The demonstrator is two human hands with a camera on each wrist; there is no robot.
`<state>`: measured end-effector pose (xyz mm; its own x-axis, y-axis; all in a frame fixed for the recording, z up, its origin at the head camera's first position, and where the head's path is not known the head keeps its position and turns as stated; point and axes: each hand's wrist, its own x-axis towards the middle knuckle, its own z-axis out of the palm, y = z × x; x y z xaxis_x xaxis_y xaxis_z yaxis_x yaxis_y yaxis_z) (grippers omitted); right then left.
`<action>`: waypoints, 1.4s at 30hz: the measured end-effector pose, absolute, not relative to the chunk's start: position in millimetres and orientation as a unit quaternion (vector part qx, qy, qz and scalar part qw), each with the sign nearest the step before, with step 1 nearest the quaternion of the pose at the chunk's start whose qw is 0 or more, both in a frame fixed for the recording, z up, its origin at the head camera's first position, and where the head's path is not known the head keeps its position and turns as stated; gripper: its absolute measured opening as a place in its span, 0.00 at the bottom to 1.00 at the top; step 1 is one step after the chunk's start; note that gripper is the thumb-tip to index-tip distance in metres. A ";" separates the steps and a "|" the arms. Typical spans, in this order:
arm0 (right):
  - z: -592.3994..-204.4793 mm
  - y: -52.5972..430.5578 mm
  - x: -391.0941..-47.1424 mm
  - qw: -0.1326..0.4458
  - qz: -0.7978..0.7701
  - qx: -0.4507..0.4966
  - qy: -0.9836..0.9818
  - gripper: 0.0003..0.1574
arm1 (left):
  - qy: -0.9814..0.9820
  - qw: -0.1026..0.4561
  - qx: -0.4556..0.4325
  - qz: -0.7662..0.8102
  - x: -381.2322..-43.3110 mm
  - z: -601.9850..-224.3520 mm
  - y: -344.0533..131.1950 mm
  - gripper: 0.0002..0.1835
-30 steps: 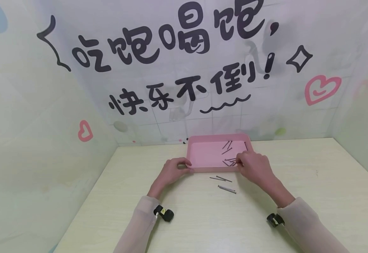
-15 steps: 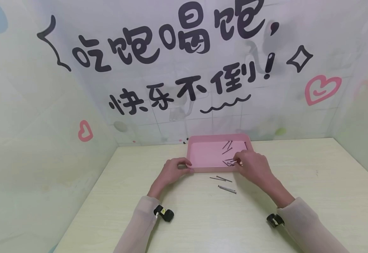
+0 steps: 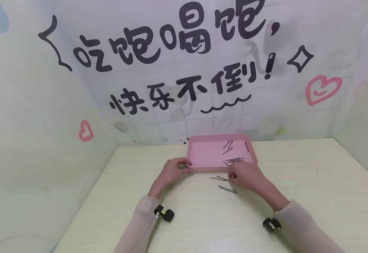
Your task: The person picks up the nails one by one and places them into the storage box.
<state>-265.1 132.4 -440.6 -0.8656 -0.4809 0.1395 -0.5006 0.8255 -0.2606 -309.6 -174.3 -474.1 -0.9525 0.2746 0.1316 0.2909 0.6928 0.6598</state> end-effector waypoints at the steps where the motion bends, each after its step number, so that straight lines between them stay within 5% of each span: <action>1: -441.3 132.1 -265.2 0.029 0.146 0.253 -0.956 0.10 | -0.920 0.011 -0.153 -0.360 -309.7 -474.3 -174.4 0.09; 18: -444.3 122.6 -263.1 0.027 0.133 0.196 -0.971 0.19 | -0.920 0.010 -0.148 -0.362 -311.4 -475.2 -173.2 0.09; 42: -441.5 131.4 -259.8 0.008 0.125 0.196 -0.973 0.16 | -0.922 0.008 -0.145 -0.359 -308.3 -473.3 -173.3 0.09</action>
<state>-259.8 131.4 -441.5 -0.9232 -0.3791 0.0638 -0.3829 0.8922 -0.2395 -308.3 -173.3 -473.3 -0.9581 0.2610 0.1178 0.2720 0.7010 0.6592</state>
